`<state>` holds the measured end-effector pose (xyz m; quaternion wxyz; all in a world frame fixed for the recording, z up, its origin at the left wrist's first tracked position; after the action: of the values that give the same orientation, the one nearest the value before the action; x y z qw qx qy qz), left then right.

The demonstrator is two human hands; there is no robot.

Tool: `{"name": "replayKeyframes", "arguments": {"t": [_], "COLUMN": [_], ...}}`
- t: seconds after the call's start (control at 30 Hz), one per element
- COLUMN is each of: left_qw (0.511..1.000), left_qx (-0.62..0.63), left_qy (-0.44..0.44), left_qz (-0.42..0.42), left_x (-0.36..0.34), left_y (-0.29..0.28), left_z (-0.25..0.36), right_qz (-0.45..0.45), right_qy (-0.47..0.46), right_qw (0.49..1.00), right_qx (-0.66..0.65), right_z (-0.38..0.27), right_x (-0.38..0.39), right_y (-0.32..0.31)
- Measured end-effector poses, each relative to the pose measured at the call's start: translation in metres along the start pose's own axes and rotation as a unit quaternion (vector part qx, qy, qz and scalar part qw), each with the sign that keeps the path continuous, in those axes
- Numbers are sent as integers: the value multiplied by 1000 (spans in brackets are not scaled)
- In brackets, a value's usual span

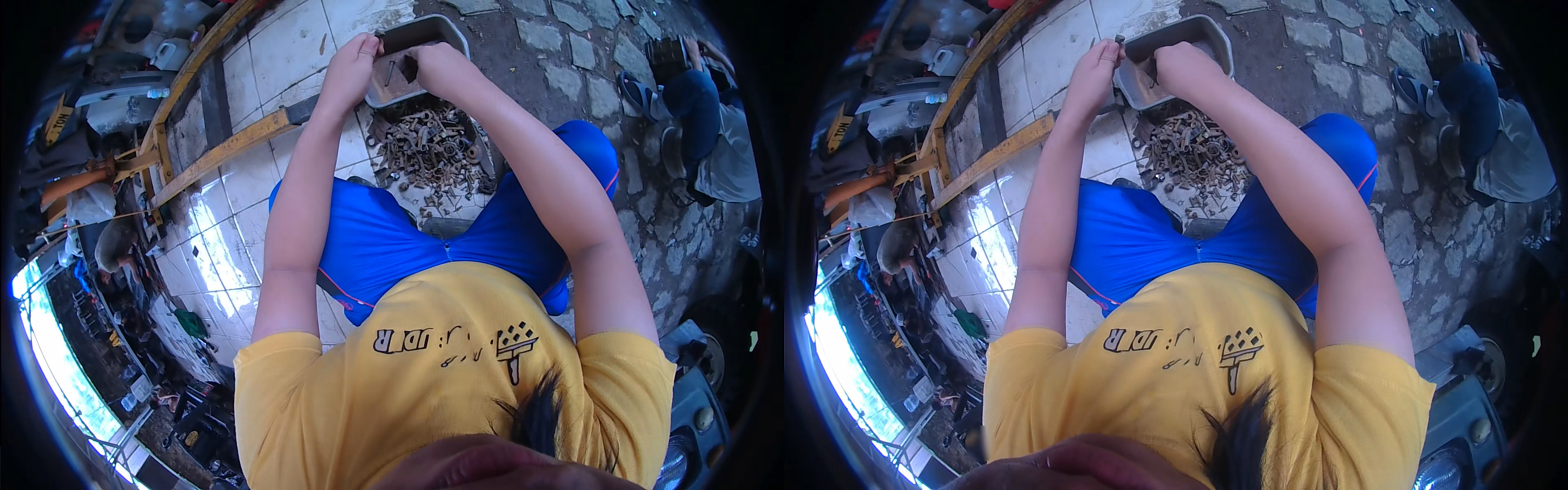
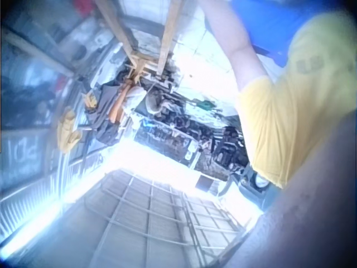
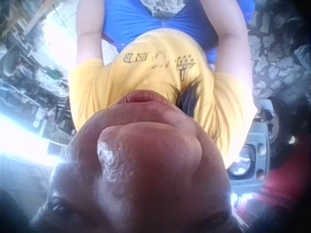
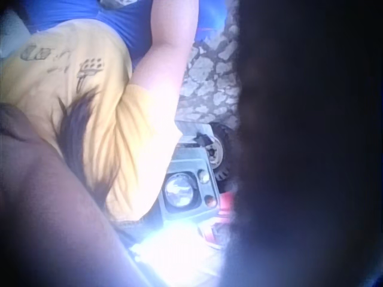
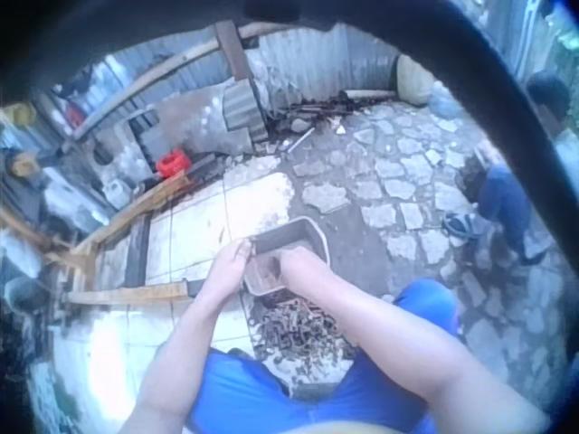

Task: The person sits on the floor and repeatedly rubs a small metal part against a rectangular sharpening stone held in both hands. The person rotates the part and adjusts grip to work different edges, with metal shavings accumulating in a tray below.

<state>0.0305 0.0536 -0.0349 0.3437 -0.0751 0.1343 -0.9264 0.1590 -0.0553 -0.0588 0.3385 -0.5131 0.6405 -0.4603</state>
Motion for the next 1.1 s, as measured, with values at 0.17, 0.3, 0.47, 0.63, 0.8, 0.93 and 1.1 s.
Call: {"name": "replayKeyframes", "arguments": {"t": [0.17,0.3,0.47,0.63,0.8,0.93,1.1], "left_qw": [999,999,991,967,937,961,965], "left_qx": [-37,-43,2,250,338,266,241], "left_qy": [13,-5,75,-28,-86,-71,-84], "left_qz": [36,21,108,46,35,35,67], "left_x": [1,5,0,3,11,4,6], "left_y": [-5,2,-17,-8,-6,-7,-16], "left_z": [0,1,13,15,15,14,18], "right_qz": [201,155,137,79,12,21,31], "right_qy": [-27,6,68,126,159,111,93], "right_qw": [976,988,972,875,762,798,839], "right_qx": [-79,-18,-178,-460,-628,-592,-535], "right_z": [-18,5,12,16,-7,4,10], "right_x": [6,-3,-2,-1,8,-1,-1], "right_y": [-51,-43,-48,-22,-34,-30,-36]}}
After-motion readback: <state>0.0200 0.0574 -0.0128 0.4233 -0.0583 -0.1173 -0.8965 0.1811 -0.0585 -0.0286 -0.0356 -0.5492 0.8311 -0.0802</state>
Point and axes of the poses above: each hand's wrist, its own x-axis away from the middle knuckle, its own y-axis out of the palm, z = x × y, the point moved 6 cm from there along -x, towards the middle knuckle, and after that the axes turned 14 degrees about x, right-handed, at the moved point
